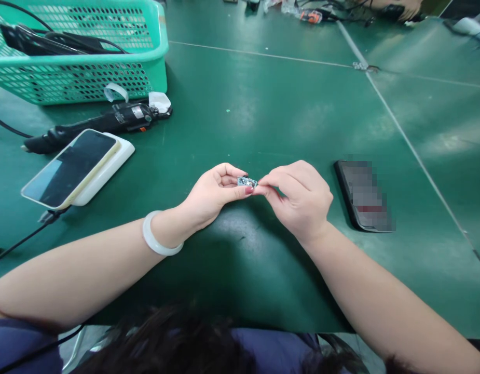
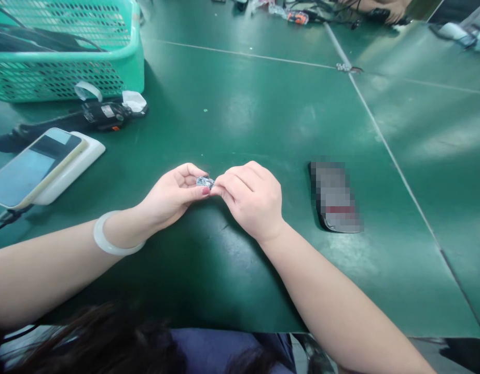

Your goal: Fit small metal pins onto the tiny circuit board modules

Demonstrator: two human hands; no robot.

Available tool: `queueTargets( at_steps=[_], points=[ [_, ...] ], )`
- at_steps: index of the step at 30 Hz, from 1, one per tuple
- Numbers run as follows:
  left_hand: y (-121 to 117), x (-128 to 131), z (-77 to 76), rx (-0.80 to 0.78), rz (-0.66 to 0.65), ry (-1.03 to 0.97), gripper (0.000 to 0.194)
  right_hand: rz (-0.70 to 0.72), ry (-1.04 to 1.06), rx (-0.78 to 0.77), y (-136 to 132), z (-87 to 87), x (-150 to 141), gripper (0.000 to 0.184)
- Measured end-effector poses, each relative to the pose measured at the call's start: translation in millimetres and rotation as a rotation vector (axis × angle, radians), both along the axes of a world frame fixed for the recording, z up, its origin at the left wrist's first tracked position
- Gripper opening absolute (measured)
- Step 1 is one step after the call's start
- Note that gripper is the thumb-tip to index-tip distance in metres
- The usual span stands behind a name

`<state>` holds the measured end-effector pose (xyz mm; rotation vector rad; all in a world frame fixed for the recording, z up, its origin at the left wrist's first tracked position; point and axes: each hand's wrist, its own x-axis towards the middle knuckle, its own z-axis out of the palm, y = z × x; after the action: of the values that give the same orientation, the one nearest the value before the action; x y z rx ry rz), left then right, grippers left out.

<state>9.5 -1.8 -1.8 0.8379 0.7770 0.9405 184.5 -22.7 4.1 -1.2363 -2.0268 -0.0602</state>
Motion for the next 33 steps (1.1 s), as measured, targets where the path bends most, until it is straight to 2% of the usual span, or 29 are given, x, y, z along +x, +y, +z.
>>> queueTargets(
  at_steps=[4, 7, 9, 11, 17, 24, 33],
  points=[
    [-0.6, 1.1, -0.2, 0.014, 0.011, 0.019, 0.034, -0.075, 0.017, -0.087, 5.4, 2.3, 6.2, 0.015],
    [0.6, 1.8, -0.4, 0.013, 0.051, 0.070, 0.034, -0.155, -0.019, -0.302, 12.8, -3.7, 13.8, 0.005],
    [1.7, 2.0, -0.7, 0.011, 0.076, 0.102, 0.035, -0.175, -0.042, -0.445, 17.3, -9.3, 17.5, 0.010],
    [2.5, 2.0, -1.4, 0.014, 0.089, 0.124, 0.036, -0.182, -0.052, -0.516, 20.4, -13.3, 18.6, 0.010],
    [1.7, 0.7, -3.4, 0.045, 0.115, 0.197, 0.037, -0.166, -0.046, -0.513, 22.7, -15.1, 15.2, 0.003],
    [0.2, 2.1, -1.3, 0.069, 0.117, 0.277, 0.035, -0.076, -0.017, -0.446, 22.0, -18.7, 15.1, 0.019],
    [-0.3, 1.6, -1.6, 0.083, 0.131, 0.287, 0.032, -0.193, -0.093, -0.479, 17.5, -13.5, 11.8, 0.014]
  ],
)
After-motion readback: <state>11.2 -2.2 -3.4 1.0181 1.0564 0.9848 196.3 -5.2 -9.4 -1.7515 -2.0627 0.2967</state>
